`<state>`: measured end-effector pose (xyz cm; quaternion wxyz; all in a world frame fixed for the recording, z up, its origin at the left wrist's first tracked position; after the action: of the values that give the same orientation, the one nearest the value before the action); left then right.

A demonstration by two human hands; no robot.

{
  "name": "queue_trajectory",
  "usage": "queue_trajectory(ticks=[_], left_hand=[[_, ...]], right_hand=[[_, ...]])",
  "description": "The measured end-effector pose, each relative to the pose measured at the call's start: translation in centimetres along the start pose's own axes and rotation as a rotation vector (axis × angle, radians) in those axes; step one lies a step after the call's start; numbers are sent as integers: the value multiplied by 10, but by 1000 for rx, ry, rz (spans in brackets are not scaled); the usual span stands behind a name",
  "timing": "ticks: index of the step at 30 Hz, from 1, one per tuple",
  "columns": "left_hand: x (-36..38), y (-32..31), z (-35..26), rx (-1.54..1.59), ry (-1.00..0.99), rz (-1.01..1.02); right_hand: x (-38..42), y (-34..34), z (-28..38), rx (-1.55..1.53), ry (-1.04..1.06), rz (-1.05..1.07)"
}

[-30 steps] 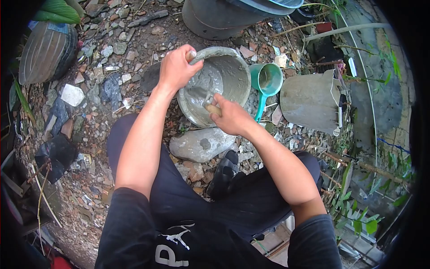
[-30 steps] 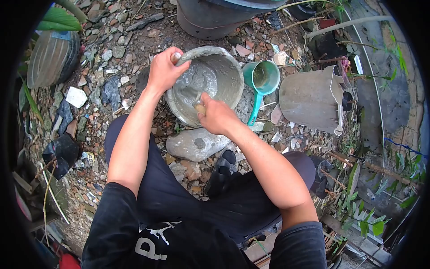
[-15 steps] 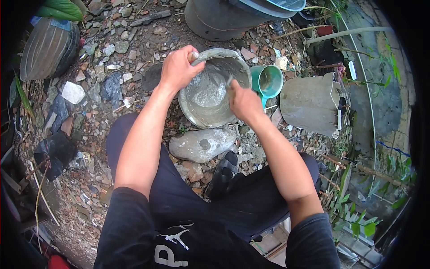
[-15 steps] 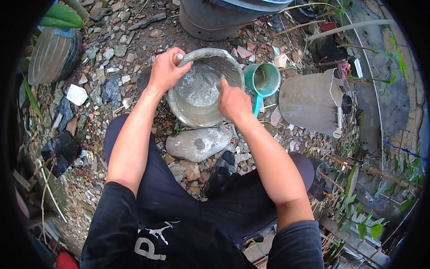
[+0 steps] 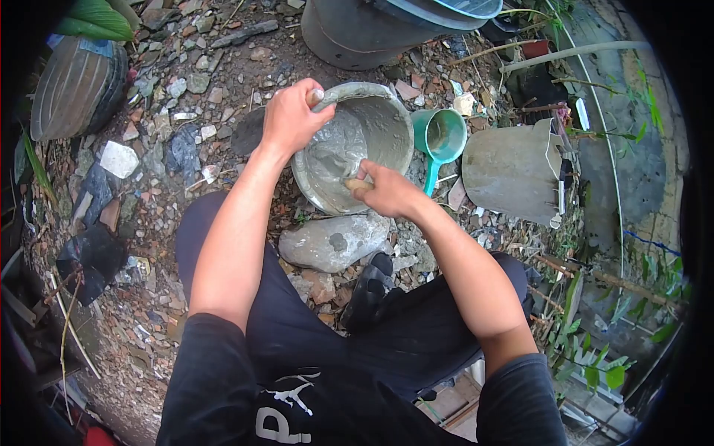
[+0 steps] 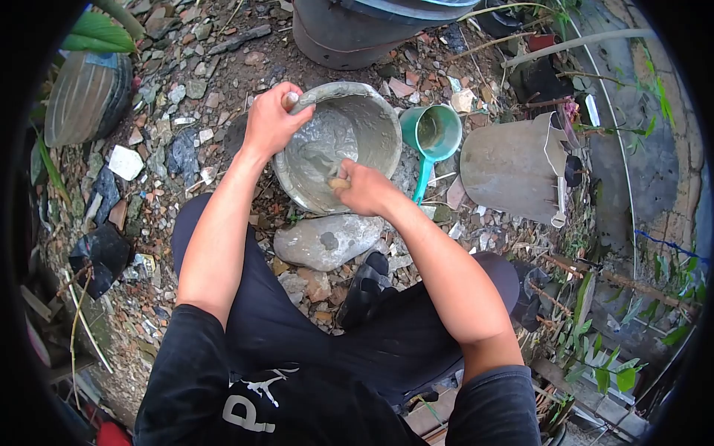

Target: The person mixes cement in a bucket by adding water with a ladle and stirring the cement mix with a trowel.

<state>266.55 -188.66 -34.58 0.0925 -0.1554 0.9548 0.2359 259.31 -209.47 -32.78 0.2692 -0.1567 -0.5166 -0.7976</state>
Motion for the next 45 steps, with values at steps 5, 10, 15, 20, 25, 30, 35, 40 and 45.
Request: queue_trajectory(ticks=[5,10,15,20,25,30,35,40,45], left_hand=[[-1,0,1,4,17,13],[1,0,-1,-14,21,23],[0,0,1,-4,33,15],[0,-1,0,-13,8,-11],[1,-1,-2,-22,43,2],[-1,0,1,-10,32,38],[-2,-3,1,-14,53,45],[-2,-2,-1,-12,58,29],[-1,0,-1,-37,48,27]], right_hand=[[-16,14,-13,121,-62,-211],[-12,33,-1,223,39,-322],[-8,10,6,371,-64,-292],[10,-18,6,210,-74,-83],[6,2,26,-57,10,-134],[-16,-4,-5,-26,-2,-76],[-11,29,5,145,10,-261],[-15,22,-3,287,81,-408],[-14,-8,-8,250,106,-335]])
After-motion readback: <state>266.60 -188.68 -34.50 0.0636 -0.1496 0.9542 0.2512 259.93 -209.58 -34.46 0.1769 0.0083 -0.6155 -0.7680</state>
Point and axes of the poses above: each hand's wrist, its own x-axis away from the middle knuckle, its own y-axis out of the back of the hand, z = x × y, the point moved 5 cm from there along -x, towards the middle knuckle, and after that the axes turned 10 degrees about -z, right-handed, at the moved point
